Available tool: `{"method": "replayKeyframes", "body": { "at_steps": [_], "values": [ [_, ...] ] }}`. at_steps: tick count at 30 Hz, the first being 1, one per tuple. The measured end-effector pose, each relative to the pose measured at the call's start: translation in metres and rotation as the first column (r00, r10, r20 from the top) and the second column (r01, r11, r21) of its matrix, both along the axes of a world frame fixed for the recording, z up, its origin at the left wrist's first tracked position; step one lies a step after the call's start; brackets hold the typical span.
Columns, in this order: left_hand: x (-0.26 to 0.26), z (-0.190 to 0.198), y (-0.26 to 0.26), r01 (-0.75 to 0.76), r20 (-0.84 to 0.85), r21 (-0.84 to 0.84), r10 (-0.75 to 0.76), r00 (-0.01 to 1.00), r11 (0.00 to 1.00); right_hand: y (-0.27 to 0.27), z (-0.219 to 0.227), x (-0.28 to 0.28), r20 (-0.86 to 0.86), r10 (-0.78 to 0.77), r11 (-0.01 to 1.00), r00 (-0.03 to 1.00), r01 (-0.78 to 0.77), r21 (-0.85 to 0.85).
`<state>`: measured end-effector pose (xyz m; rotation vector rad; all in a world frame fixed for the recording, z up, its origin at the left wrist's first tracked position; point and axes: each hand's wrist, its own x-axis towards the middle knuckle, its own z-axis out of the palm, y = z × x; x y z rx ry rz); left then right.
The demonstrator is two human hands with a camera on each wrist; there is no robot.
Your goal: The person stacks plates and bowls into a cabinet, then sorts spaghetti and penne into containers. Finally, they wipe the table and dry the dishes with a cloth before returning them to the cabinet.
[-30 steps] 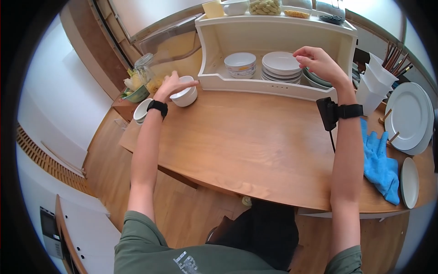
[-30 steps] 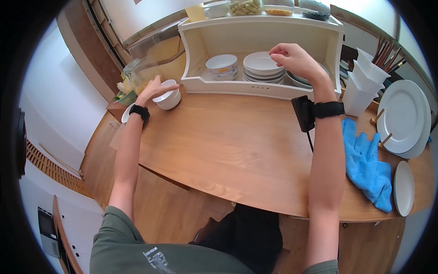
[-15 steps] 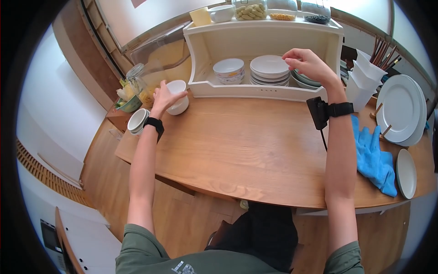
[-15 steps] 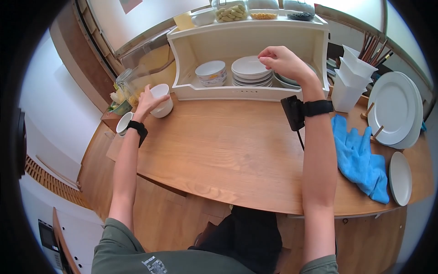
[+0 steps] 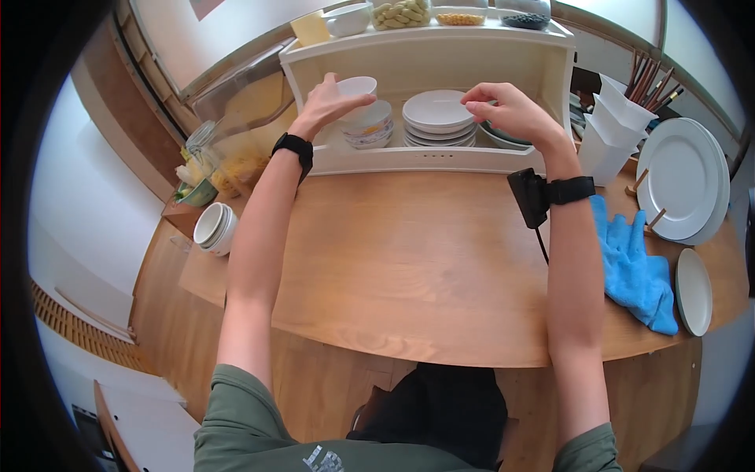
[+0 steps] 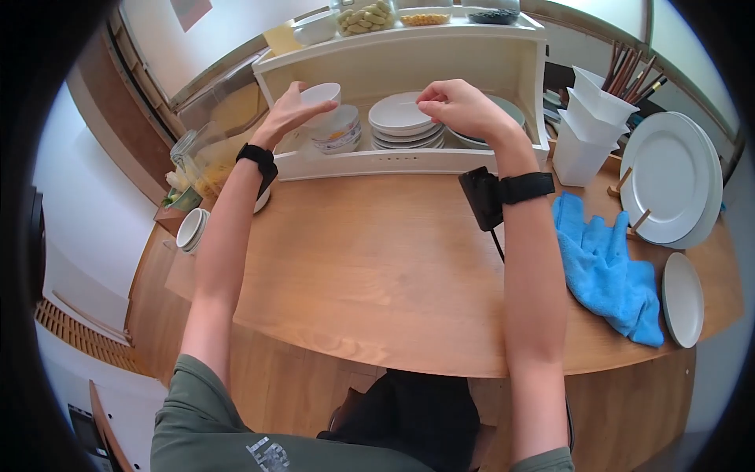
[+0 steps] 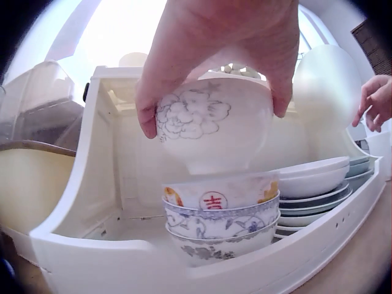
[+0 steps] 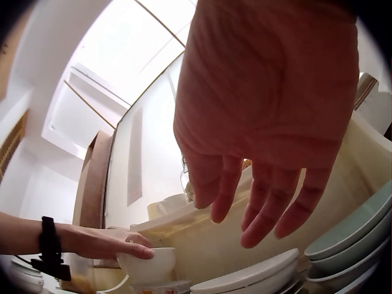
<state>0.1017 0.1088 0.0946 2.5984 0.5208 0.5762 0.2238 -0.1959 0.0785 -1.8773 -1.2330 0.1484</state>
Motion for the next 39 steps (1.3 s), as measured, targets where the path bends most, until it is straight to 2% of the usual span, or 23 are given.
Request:
{"method": "replayKeyframes", "body": {
  "at_steps": [4, 8, 12, 14, 16, 18, 20, 24, 28, 30, 31, 33, 34, 37, 39],
  "values": [
    [0.023, -0.009, -0.003, -0.011, -0.045, 0.063, 0.014, 0.999, 0.998, 0.002, -0.006, 0.009, 0.032, 0.006, 1.000, 0.999, -0.006, 0.005],
    [0.029, -0.022, 0.004, -0.046, -0.064, 0.126, 0.054, 0.997, 0.991, 0.001, -0.004, 0.003, -0.015, -0.022, 1.000, 1.000, 0.022, 0.020],
    [0.034, -0.035, 0.011, -0.054, -0.091, 0.118, 0.065, 0.994, 0.992, 0.003, -0.003, 0.003, 0.048, -0.016, 0.998, 0.999, 0.020, -0.067],
    [0.034, -0.038, 0.017, 0.007, -0.075, 0.143, 0.004, 0.997, 0.990, 0.001, -0.002, 0.010, 0.045, 0.008, 0.997, 0.999, -0.004, -0.081],
    [0.030, -0.034, 0.011, -0.024, -0.179, 0.075, 0.037, 0.983, 0.997, 0.003, -0.003, 0.009, 0.015, 0.014, 0.996, 1.000, -0.013, -0.093],
    [0.035, -0.046, 0.017, -0.042, -0.066, 0.154, 0.052, 0.996, 0.987, 0.003, -0.001, 0.003, 0.007, -0.052, 0.990, 0.999, 0.053, -0.128],
    [0.028, -0.047, 0.008, -0.073, -0.022, 0.140, 0.077, 0.997, 0.987, 0.003, -0.004, 0.001, 0.011, -0.067, 0.997, 0.998, 0.067, -0.043],
    [-0.003, -0.044, 0.008, -0.035, 0.060, 0.117, 0.028, 0.998, 0.992, 0.005, -0.007, 0.011, -0.036, 0.000, 0.999, 0.999, -0.001, -0.038],
    [-0.069, -0.034, 0.040, -0.032, -0.065, 0.173, 0.044, 0.997, 0.984, 0.004, -0.002, 0.001, 0.022, -0.031, 0.998, 0.999, 0.032, -0.049],
    [-0.104, -0.044, 0.060, -0.196, -0.118, 0.120, 0.210, 0.971, 0.973, 0.004, 0.002, -0.003, 0.053, -0.071, 0.989, 0.996, 0.077, -0.124],
    [-0.116, -0.050, 0.066, -0.201, -0.119, 0.124, 0.215, 0.969, 0.972, 0.003, 0.003, -0.004, 0.053, -0.072, 0.988, 0.996, 0.078, -0.130],
    [-0.133, -0.061, 0.075, -0.334, -0.385, 0.105, 0.348, 0.855, 0.937, 0.004, 0.002, -0.006, 0.059, -0.065, 0.994, 0.996, 0.070, -0.087],
    [-0.137, -0.069, 0.079, -0.331, -0.380, 0.105, 0.346, 0.858, 0.938, 0.003, 0.001, -0.006, 0.067, -0.065, 0.996, 0.996, 0.069, -0.048],
    [-0.139, -0.082, 0.079, -0.461, -0.437, 0.106, 0.458, 0.774, 0.881, 0.002, 0.003, -0.005, 0.068, -0.035, 0.999, 0.997, 0.037, -0.026],
    [-0.140, -0.082, 0.076, -0.482, -0.400, 0.096, 0.478, 0.782, 0.871, 0.000, 0.005, -0.003, 0.071, -0.037, 0.998, 0.997, 0.041, -0.055]
  ]
}}
